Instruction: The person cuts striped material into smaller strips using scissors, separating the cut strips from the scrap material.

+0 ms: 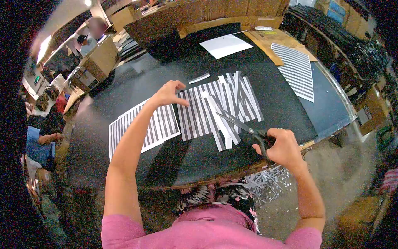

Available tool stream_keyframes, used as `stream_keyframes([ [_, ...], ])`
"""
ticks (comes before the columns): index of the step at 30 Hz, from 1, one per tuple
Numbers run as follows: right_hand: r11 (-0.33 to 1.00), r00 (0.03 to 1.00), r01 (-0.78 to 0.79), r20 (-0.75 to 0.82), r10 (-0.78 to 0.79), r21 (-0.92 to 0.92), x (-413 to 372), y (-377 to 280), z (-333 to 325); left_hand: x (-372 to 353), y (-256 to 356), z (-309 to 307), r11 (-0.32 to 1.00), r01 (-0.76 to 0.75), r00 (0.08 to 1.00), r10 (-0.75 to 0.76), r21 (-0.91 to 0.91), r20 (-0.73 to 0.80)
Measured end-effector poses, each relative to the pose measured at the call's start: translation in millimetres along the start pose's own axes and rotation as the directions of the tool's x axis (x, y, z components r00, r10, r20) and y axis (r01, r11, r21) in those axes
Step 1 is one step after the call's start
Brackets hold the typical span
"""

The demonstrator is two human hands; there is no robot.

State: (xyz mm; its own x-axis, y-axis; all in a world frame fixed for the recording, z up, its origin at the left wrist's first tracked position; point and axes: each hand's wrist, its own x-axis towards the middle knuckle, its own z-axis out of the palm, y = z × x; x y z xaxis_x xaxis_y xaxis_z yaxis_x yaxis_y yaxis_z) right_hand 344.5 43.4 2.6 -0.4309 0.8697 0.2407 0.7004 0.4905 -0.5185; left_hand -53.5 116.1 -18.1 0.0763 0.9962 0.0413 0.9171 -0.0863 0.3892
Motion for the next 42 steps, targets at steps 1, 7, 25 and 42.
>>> stream_keyframes([
  [1,1.000,1.000,-0.002,-0.011,0.002,0.004,-0.2,3.6,2.6,6.5,-5.5,2.2,0.999,0.020,0.999,-0.019,-0.031,0.040],
  [7,0.996,0.993,0.077,-0.098,-0.073,0.040,-2.4,21.6,18.8,32.2,-4.0,-7.6,0.996,0.079,0.966,-0.086,0.039,0.245],
  [25,0.993,0.963,0.110,-0.251,-0.095,0.044,-6.7,26.6,33.4,-23.5,19.9,14.6,0.129,0.383,0.876,-0.365,-0.914,0.316],
  [42,0.998,0.987,0.046,-0.149,-0.051,-0.035,-3.3,23.7,30.9,-59.7,29.3,25.0,0.446,0.175,0.953,-0.301,-0.878,0.036],
])
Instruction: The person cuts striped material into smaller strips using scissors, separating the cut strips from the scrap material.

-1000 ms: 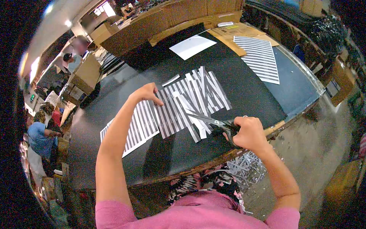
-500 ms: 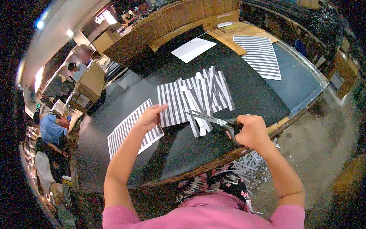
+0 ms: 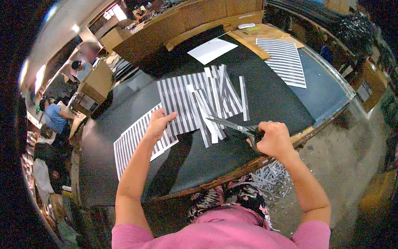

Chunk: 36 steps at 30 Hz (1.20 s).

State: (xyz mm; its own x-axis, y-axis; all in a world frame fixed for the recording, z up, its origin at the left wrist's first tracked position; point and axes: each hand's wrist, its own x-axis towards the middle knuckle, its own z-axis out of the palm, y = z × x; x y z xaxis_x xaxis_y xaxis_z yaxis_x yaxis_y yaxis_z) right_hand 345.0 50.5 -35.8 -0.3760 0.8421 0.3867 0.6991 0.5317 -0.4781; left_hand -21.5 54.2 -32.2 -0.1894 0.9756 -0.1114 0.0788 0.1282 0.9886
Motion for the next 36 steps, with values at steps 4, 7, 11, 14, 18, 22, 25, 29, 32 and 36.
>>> stream_keyframes([
  [4,1.000,1.000,0.002,0.015,-0.002,-0.001,0.5,-1.2,-1.6,-8.9,7.3,-14.0,0.992,-0.104,0.992,0.099,-0.072,-0.074],
  [7,1.000,1.000,0.008,-0.002,-0.008,-0.019,1.0,-2.6,-2.7,-19.2,16.3,-18.2,0.983,-0.174,0.981,0.168,-0.056,-0.101],
  [11,0.999,0.998,-0.049,0.039,0.050,-0.019,1.1,-3.3,-2.7,-15.5,10.0,-32.9,0.962,-0.268,0.952,0.256,-0.054,-0.167],
  [14,0.998,0.999,-0.030,0.019,0.031,-0.049,1.6,-2.6,-1.7,-10.5,4.4,-46.9,0.957,-0.263,0.945,0.231,-0.122,-0.231],
  [18,0.999,0.999,-0.024,0.026,0.025,-0.043,1.3,-4.3,-2.8,-6.7,-3.6,-63.8,0.955,-0.246,0.939,0.191,-0.168,-0.288],
  [22,1.000,1.000,0.014,-0.007,-0.014,-0.021,0.9,-5.8,-2.9,-10.7,-2.2,-78.8,0.943,-0.295,0.894,0.215,-0.154,-0.393],
  [25,0.999,0.999,-0.018,0.036,0.020,-0.043,1.6,-7.4,-4.9,-12.1,-5.1,-99.5,0.899,-0.393,0.837,0.262,-0.194,-0.480],
  [29,0.999,0.999,-0.034,0.032,0.034,-0.019,0.9,-13.8,-7.5,-20.7,-2.6,-115.7,0.853,-0.450,0.795,0.248,-0.265,-0.554],
  [32,0.995,0.997,-0.082,-0.002,0.082,0.059,1.1,-23.7,-11.9,-34.7,3.5,-111.0,0.866,-0.371,0.847,0.168,-0.335,-0.504],
  [36,0.817,0.931,-0.364,0.200,0.306,0.447,-0.1,-39.7,-11.1,-45.5,1.2,-100.7,0.878,-0.337,0.898,0.192,-0.339,-0.396],
])
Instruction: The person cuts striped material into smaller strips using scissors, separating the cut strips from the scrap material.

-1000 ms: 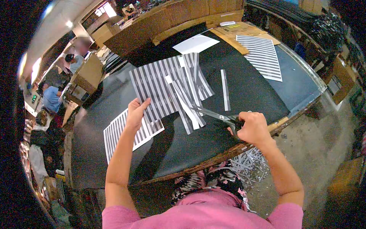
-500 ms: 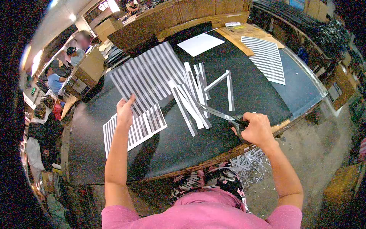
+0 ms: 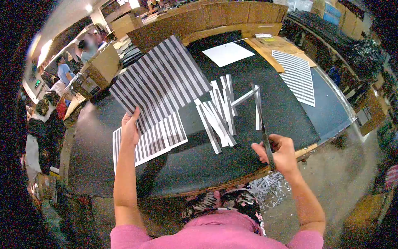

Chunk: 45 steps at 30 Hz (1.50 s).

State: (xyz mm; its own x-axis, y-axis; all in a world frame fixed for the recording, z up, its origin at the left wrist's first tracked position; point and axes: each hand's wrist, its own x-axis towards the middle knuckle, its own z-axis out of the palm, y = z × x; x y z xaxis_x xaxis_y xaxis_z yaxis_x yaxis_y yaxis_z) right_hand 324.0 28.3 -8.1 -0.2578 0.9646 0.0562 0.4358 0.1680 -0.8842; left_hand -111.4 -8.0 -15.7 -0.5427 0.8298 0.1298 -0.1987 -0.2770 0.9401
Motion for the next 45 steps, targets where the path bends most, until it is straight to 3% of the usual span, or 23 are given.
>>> stream_keyframes([
  [2,0.910,0.977,-0.205,0.128,0.169,0.362,-4.3,-15.4,10.0,-13.9,3.6,11.8,1.000,0.029,0.999,-0.029,-0.006,0.016],
  [8,0.890,0.994,-0.084,0.094,0.046,0.448,-5.9,1.9,40.2,-22.2,-9.6,5.1,0.986,0.096,0.995,-0.091,-0.134,0.042],
  [10,0.898,0.998,0.033,-0.059,-0.008,0.438,-6.4,6.5,49.1,-19.0,-16.0,-3.9,0.977,0.148,0.989,-0.149,-0.156,0.009],
  [12,0.891,0.996,0.058,-0.092,-0.019,0.451,-3.4,11.1,51.1,-26.5,-2.1,7.4,0.952,0.238,0.966,-0.253,-0.194,-0.057],
  [13,0.876,0.996,0.045,-0.087,-0.004,0.480,-2.5,11.7,51.4,-36.1,9.6,23.2,0.943,0.274,0.900,-0.320,-0.186,-0.296],
  [16,0.869,0.990,0.045,-0.137,0.027,0.492,-4.6,14.1,48.6,-8.1,-32.6,-36.3,0.871,0.265,0.954,-0.174,-0.413,0.244],
  [17,0.868,0.989,0.087,-0.150,-0.014,0.490,-5.3,15.7,49.8,-13.9,-25.5,-21.5,0.829,0.284,0.959,-0.244,-0.482,0.145],
  [18,0.864,0.986,0.126,-0.161,-0.053,0.487,-5.2,18.4,51.5,-14.6,-22.7,-23.4,0.789,0.353,0.929,-0.231,-0.503,0.289],
  [19,0.871,0.984,0.122,-0.171,-0.045,0.476,-5.0,23.6,54.4,-29.5,-11.2,-1.9,0.870,0.234,0.961,-0.274,-0.434,-0.030],
  [20,0.876,0.983,0.129,-0.175,-0.052,0.465,-2.7,24.7,54.7,-17.4,-25.9,-21.4,0.901,0.209,0.978,-0.195,-0.380,0.075],
  [22,0.831,0.989,0.108,-0.147,-0.032,0.546,-4.8,18.9,52.1,-38.5,-5.8,11.7,0.920,0.204,0.957,-0.260,-0.335,-0.128],
  [23,0.825,0.988,0.109,-0.151,-0.029,0.555,-4.5,18.6,51.2,-35.2,-10.9,9.9,0.919,0.208,0.962,-0.254,-0.335,-0.100],
  [25,0.812,0.992,0.096,-0.124,-0.029,0.575,-6.5,17.4,49.7,-23.9,-24.7,-2.9,0.888,0.304,0.930,-0.198,-0.344,0.311],
  [28,0.778,0.994,0.083,-0.111,-0.018,0.622,-10.3,13.2,48.6,-36.4,-22.0,13.9,0.972,0.184,0.978,-0.167,-0.143,0.125],
  [32,0.795,0.991,0.115,-0.121,-0.053,0.595,-4.8,24.8,49.4,-32.2,-30.6,-3.5,0.947,0.317,0.943,-0.310,-0.049,0.120],
  [34,0.792,0.989,0.141,-0.126,-0.081,0.594,-9.2,23.3,46.8,-21.5,-44.7,-15.9,0.938,0.316,0.932,-0.278,-0.144,0.231],
  [36,0.831,0.976,0.219,-0.117,-0.185,0.512,-15.9,18.6,43.9,-58.2,-19.6,30.4,0.962,0.263,0.964,-0.265,-0.069,-0.017],
  [38,0.854,0.957,0.290,-0.131,-0.259,0.431,-17.2,24.1,46.2,-53.8,-32.0,21.9,0.959,0.266,0.963,-0.269,-0.095,-0.024],
  [40,0.911,0.920,0.350,-0.264,-0.290,0.219,-18.0,18.0,44.6,-58.5,-26.3,20.8,0.963,0.258,0.957,-0.242,-0.082,0.162],
  [42,0.922,0.959,0.228,-0.234,-0.158,0.313,-13.4,25.3,47.9,-40.0,-43.4,-5.0,0.921,0.318,0.916,-0.237,-0.224,0.323],
  [43,0.914,0.982,0.120,-0.181,-0.053,0.388,-15.6,18.0,46.3,-34.9,-46.6,-11.1,0.962,0.212,0.917,-0.134,-0.174,0.375],
  [44,0.877,0.983,0.144,-0.166,-0.074,0.459,-14.5,21.9,48.7,-49.6,-28.5,16.1,0.971,0.214,0.971,-0.199,-0.110,0.132],
  [45,0.899,0.984,0.174,-0.102,-0.144,0.402,-12.3,27.7,47.5,-46.9,-26.0,13.1,0.989,0.146,0.987,-0.143,-0.028,0.067],
])
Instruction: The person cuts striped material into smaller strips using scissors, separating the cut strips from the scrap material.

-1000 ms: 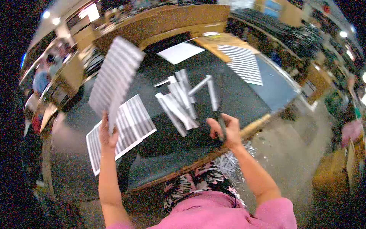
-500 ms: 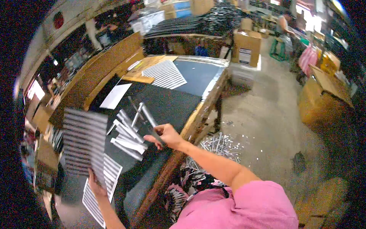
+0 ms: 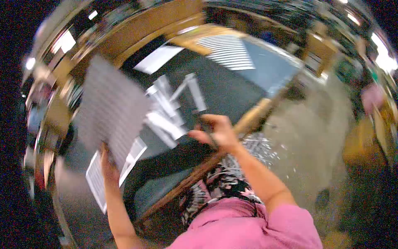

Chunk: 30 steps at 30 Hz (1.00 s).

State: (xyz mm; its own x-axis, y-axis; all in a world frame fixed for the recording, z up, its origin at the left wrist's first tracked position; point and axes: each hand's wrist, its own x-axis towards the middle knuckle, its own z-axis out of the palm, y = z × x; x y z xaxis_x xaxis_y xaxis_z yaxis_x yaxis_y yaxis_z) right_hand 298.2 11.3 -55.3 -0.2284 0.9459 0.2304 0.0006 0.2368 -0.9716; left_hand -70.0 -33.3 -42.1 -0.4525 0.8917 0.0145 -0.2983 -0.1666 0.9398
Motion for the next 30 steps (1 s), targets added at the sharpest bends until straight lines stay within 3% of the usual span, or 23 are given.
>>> stream_keyframes([
  [1,0.997,0.996,0.030,0.084,-0.036,0.070,-1.1,-1.5,1.3,-2.6,4.4,-3.6,0.992,-0.079,0.997,0.078,0.098,0.014],
  [2,0.995,0.988,0.025,0.152,-0.039,0.095,-3.6,-7.1,3.3,2.2,11.4,-3.5,0.998,-0.070,0.994,0.069,0.007,0.080],
  [3,0.988,0.982,-0.064,0.185,0.038,0.140,-7.0,-15.7,8.8,2.6,18.5,-3.8,0.994,-0.092,0.996,0.091,0.062,0.014],
  [4,0.969,0.975,-0.112,0.214,0.065,0.218,-10.1,-14.9,13.6,0.8,24.1,1.4,0.996,-0.088,0.996,0.088,0.006,-0.026],
  [5,0.971,0.969,-0.171,0.207,0.135,0.168,-14.1,-22.4,18.8,3.3,27.0,-2.3,0.996,-0.084,0.995,0.085,0.023,-0.045],
  [7,0.975,0.955,-0.221,0.203,0.217,-0.002,-21.6,-32.1,24.0,7.5,29.3,-11.6,0.998,-0.061,0.996,0.061,-0.005,0.061],
  [8,0.976,0.953,-0.216,0.214,0.214,-0.016,-21.5,-41.3,26.1,6.8,32.2,-10.4,0.996,-0.081,0.994,0.084,-0.041,0.065],
  [10,0.900,0.875,-0.430,0.215,0.434,-0.067,-23.3,-52.2,31.5,4.3,34.8,-9.7,0.994,-0.087,0.995,0.090,-0.060,0.049],
  [13,0.869,0.832,-0.489,0.258,0.490,-0.074,-21.8,-56.7,34.4,2.7,42.1,-6.0,0.992,-0.107,0.994,0.108,-0.068,0.001],
  [22,0.862,0.823,-0.467,0.262,0.505,-0.197,-12.9,-58.4,45.2,5.3,38.9,-7.6,0.995,-0.099,0.994,0.098,-0.009,-0.040],
  [24,0.907,0.868,-0.364,0.275,0.413,-0.214,-12.0,-51.7,44.8,5.1,36.8,-7.4,0.995,-0.101,0.994,0.101,0.008,-0.038],
  [28,0.874,0.839,-0.434,0.255,0.481,-0.219,-6.3,-50.5,45.3,0.0,38.9,-1.8,0.998,-0.055,0.998,0.057,0.041,-0.034],
  [30,0.901,0.858,-0.390,0.280,0.430,-0.190,-3.9,-47.3,45.7,1.3,34.8,-2.6,0.996,-0.053,0.997,0.056,0.078,-0.049],
])
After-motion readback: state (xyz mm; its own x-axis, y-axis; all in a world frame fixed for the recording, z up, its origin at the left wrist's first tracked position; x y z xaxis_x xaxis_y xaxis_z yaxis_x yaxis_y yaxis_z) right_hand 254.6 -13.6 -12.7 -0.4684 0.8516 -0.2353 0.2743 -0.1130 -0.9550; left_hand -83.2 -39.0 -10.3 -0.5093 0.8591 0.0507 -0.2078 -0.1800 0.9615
